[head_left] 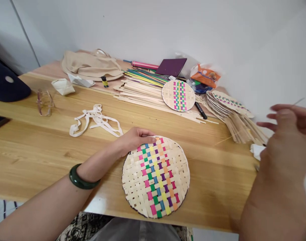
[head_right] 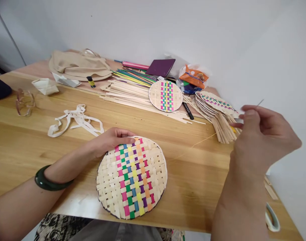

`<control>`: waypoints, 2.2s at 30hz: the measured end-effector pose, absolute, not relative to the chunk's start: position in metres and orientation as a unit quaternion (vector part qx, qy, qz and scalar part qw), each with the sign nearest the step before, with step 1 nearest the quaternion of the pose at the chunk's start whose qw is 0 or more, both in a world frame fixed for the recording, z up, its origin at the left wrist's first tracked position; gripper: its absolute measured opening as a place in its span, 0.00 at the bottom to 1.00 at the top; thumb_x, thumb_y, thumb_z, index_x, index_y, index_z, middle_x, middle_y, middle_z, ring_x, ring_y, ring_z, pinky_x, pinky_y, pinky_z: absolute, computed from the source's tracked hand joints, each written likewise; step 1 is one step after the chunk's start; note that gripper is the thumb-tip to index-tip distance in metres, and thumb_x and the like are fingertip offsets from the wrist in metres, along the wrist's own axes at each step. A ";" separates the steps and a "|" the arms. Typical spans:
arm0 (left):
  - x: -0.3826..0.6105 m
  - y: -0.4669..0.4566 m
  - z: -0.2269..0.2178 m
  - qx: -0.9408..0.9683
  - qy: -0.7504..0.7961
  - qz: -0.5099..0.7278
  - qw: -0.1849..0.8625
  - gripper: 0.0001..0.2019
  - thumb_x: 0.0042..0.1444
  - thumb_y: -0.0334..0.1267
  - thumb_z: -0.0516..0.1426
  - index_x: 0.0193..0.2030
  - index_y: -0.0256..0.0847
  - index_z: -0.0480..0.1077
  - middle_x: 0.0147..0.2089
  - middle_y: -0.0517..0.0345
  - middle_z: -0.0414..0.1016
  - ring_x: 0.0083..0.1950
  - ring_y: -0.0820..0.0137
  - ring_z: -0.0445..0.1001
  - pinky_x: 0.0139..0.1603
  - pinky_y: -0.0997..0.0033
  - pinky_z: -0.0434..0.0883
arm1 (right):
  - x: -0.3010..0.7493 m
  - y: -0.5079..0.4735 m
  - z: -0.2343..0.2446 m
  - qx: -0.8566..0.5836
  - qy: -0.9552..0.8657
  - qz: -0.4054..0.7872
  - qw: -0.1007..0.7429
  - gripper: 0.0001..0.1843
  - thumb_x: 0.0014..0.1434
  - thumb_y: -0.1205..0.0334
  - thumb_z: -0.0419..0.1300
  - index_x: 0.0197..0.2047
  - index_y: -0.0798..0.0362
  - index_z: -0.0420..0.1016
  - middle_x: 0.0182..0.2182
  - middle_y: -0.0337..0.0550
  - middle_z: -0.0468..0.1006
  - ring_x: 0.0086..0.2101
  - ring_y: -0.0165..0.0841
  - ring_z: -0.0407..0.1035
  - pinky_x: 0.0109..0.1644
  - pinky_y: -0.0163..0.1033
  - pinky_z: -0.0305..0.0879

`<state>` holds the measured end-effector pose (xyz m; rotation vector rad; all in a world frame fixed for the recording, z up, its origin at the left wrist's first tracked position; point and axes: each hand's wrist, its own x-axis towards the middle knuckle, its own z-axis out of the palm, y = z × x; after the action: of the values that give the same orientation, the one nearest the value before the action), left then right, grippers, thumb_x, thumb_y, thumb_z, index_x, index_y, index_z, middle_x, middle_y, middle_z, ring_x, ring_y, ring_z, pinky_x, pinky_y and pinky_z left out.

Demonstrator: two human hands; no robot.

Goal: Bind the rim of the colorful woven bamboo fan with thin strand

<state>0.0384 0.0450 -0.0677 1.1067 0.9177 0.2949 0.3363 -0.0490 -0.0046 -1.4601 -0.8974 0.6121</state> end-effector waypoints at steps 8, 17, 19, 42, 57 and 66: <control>0.040 0.046 -0.067 0.496 0.432 0.136 0.741 0.17 0.46 0.44 0.65 0.42 0.38 0.77 0.36 0.51 0.81 0.32 0.67 0.78 0.32 0.71 0.73 | 0.281 -0.012 -0.049 -0.643 -0.469 0.314 0.518 0.13 0.51 0.51 0.64 0.35 0.51 0.73 0.17 0.32 0.66 0.18 0.25 0.60 0.20 0.32 0.59; 0.040 0.047 -0.071 0.511 0.440 0.138 0.725 0.15 0.46 0.45 0.66 0.40 0.39 0.77 0.34 0.54 0.81 0.30 0.70 0.76 0.29 0.74 0.71 | 0.255 -0.013 -0.079 -0.638 -0.476 0.398 0.456 0.06 0.54 0.58 0.60 0.32 0.51 0.73 0.22 0.34 0.70 0.24 0.27 0.63 0.27 0.33 0.60; 0.041 0.047 -0.072 0.521 0.438 0.139 0.719 0.17 0.47 0.46 0.66 0.41 0.40 0.77 0.35 0.54 0.81 0.31 0.69 0.76 0.30 0.74 0.71 | 0.250 -0.014 -0.076 -0.637 -0.462 0.428 0.445 0.06 0.54 0.58 0.60 0.33 0.51 0.73 0.22 0.33 0.69 0.24 0.26 0.62 0.26 0.32 0.57; 0.038 0.049 -0.076 0.587 0.407 0.178 0.677 0.19 0.54 0.51 0.58 0.44 0.39 0.79 0.40 0.53 0.81 0.37 0.67 0.76 0.34 0.72 0.69 | 0.250 -0.024 -0.069 -0.581 -0.427 0.601 0.345 0.12 0.50 0.51 0.67 0.32 0.51 0.76 0.29 0.36 0.73 0.27 0.26 0.64 0.28 0.30 0.61; 0.038 0.049 -0.059 0.654 0.408 0.245 0.588 0.18 0.44 0.27 0.55 0.40 0.43 0.80 0.46 0.56 0.74 0.42 0.68 0.71 0.36 0.71 0.66 | 0.250 -0.026 -0.067 -0.572 -0.404 0.634 0.327 0.14 0.50 0.50 0.67 0.34 0.50 0.75 0.30 0.36 0.74 0.28 0.27 0.66 0.30 0.33 0.63; 0.035 0.057 -0.067 0.731 0.331 0.240 0.546 0.11 0.53 0.31 0.58 0.40 0.41 0.80 0.40 0.53 0.74 0.44 0.68 0.71 0.45 0.70 0.66 | 0.252 -0.025 -0.068 -0.589 -0.396 0.620 0.336 0.14 0.50 0.50 0.68 0.34 0.50 0.76 0.29 0.35 0.74 0.27 0.26 0.66 0.29 0.32 0.62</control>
<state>0.0345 0.0567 -0.0673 1.7338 0.7838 0.5691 0.2521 -0.0253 -0.0684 -1.5348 -1.0319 1.6164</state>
